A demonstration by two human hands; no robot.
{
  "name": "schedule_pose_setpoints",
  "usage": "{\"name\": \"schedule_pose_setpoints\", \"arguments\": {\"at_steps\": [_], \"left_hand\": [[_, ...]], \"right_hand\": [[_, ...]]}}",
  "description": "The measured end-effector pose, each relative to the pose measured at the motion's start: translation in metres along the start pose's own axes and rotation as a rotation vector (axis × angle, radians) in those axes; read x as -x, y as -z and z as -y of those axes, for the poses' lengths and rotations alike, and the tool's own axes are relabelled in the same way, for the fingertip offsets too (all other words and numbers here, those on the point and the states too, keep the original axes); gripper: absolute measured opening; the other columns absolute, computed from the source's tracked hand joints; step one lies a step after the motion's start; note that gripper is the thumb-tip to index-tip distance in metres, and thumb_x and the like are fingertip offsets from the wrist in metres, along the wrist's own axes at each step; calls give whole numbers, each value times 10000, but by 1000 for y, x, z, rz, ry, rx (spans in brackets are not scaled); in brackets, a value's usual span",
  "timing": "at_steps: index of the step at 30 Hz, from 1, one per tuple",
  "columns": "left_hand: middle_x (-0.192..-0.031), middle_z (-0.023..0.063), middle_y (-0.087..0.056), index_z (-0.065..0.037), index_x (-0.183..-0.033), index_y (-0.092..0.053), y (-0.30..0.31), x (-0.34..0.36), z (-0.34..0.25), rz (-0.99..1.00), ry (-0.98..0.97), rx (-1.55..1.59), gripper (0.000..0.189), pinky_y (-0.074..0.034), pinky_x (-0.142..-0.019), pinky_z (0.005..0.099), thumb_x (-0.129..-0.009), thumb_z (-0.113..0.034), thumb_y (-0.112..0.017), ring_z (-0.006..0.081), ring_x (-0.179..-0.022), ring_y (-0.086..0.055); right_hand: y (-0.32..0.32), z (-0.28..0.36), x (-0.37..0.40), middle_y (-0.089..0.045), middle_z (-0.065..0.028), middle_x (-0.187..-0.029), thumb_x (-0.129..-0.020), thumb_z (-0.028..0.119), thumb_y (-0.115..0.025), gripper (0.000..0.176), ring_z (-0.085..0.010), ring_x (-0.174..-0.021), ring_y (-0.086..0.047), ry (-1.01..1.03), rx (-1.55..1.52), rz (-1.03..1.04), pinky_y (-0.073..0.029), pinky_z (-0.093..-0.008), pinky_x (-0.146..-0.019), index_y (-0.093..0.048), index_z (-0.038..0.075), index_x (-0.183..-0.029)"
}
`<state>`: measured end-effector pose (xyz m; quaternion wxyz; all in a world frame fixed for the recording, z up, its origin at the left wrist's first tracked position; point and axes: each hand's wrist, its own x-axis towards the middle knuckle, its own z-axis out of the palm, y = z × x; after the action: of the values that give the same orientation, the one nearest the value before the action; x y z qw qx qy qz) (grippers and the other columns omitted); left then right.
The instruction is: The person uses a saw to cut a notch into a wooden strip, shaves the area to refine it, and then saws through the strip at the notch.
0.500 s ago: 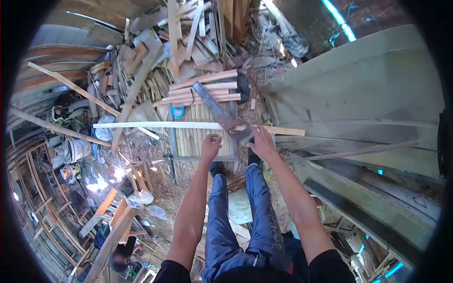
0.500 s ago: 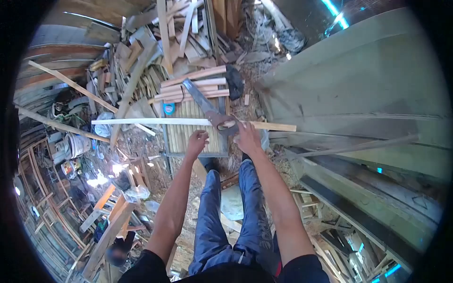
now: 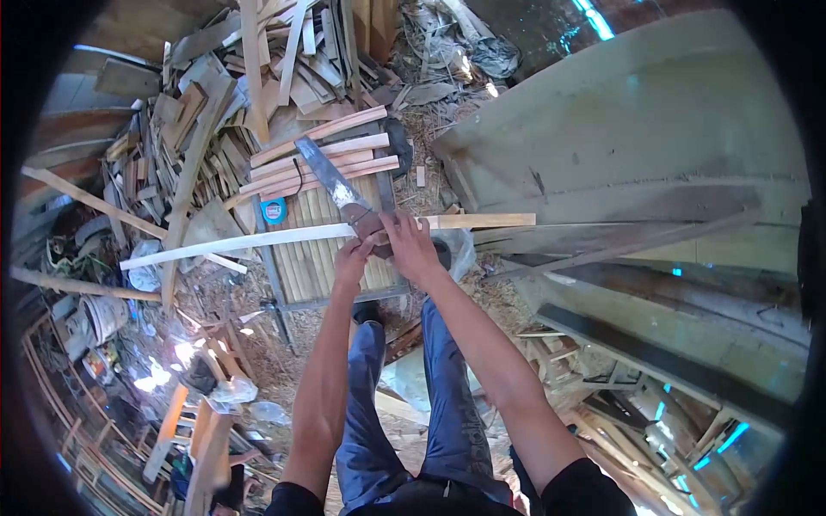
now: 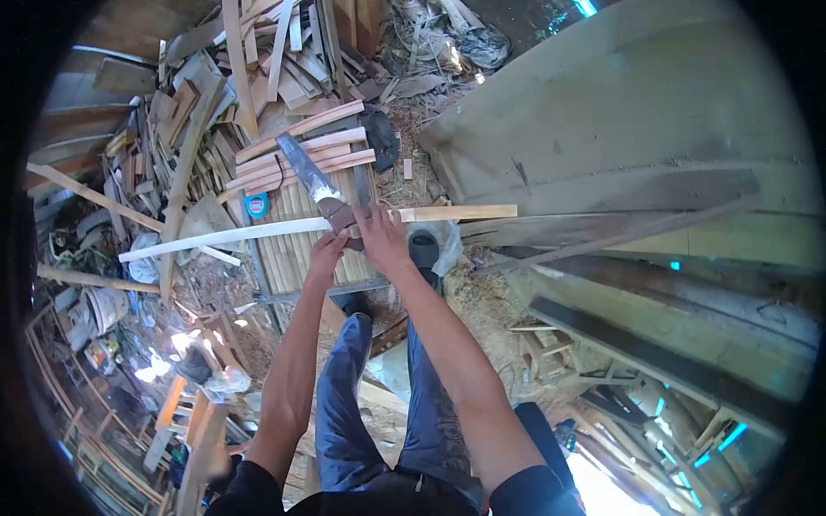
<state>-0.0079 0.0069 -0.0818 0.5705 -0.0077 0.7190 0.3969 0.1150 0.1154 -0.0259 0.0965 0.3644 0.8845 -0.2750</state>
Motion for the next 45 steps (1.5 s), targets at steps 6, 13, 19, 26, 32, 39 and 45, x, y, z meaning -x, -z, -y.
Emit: {"name": "schedule_pose_setpoints", "arguments": {"at_steps": [6, 13, 19, 26, 32, 39, 45], "left_hand": [[-886, 41, -659, 1, -1023, -680, 10, 59, -59, 121, -208, -112, 351, -429, -823, 272, -894, -326, -694, 124, -879, -573], [-990, 103, -688, 7, -1096, -644, -36, 50, -96, 299, -569, -492, 359, -453, -882, 349, -874, -270, -699, 206, -974, -617], [-1132, 124, -589, -61, -1172, -596, -65, -25, -61, 254, -1142, -1004, 527, -375, -985, 430, -748, -327, -761, 334, -1112, -523], [-999, 72, -564, -83, -1095, -627, -74, -69, -24, 273, -1415, -1072, 395, -414, -846, 383, -777, -286, -746, 269, -952, -539], [-979, 62, -583, -68, -1083, -632, -72, -77, -12, 193, -1550, -1057, 365, -447, -793, 359, -798, -262, -749, 247, -909, -571], [-972, 84, -558, -66, -1102, -625, -74, -71, -3, 181, -1585, -1077, 376, -475, -823, 377, -807, -275, -728, 282, -938, -554], [-902, 101, -539, -70, -1080, -650, -80, -59, 9, 101, -1581, -1064, 354, -468, -800, 388, -802, -274, -730, 296, -889, -530]], "right_hand": [[9, 25, 44, -485, -179, -1234, -721, 83, -694, 486, -331, -1247, -444, 58, -64, -148, -327, -521, -990, -529, 40, -1177], [12, -20, 62, -562, -165, -1132, -725, 47, -641, 400, -329, -1150, -497, -146, -450, -525, -270, -488, -1026, -580, 38, -1121], [15, -106, 70, -602, -158, -1047, -784, 68, -620, 349, -336, -999, -557, -213, -595, -676, -388, -403, -916, -576, -2, -1123], [7, -124, 78, -603, -28, -822, -924, 268, -643, 295, -101, -742, -541, -258, -1064, -871, -450, -274, -688, -589, -5, -1020], [22, -136, 65, -558, -33, -780, -967, 197, -582, 220, -105, -728, -535, 61, -1313, -913, -465, -274, -687, -563, -20, -1002], [55, -116, 85, -382, 64, -620, -995, 291, -557, 321, -41, -512, -356, -45, -1249, -773, -351, -220, -505, -590, -12, -1099], [49, -128, 119, -431, 43, -587, -967, 309, -598, 305, -53, -498, -409, 39, -1246, -894, -359, -231, -476, -552, 44, -822]]}}
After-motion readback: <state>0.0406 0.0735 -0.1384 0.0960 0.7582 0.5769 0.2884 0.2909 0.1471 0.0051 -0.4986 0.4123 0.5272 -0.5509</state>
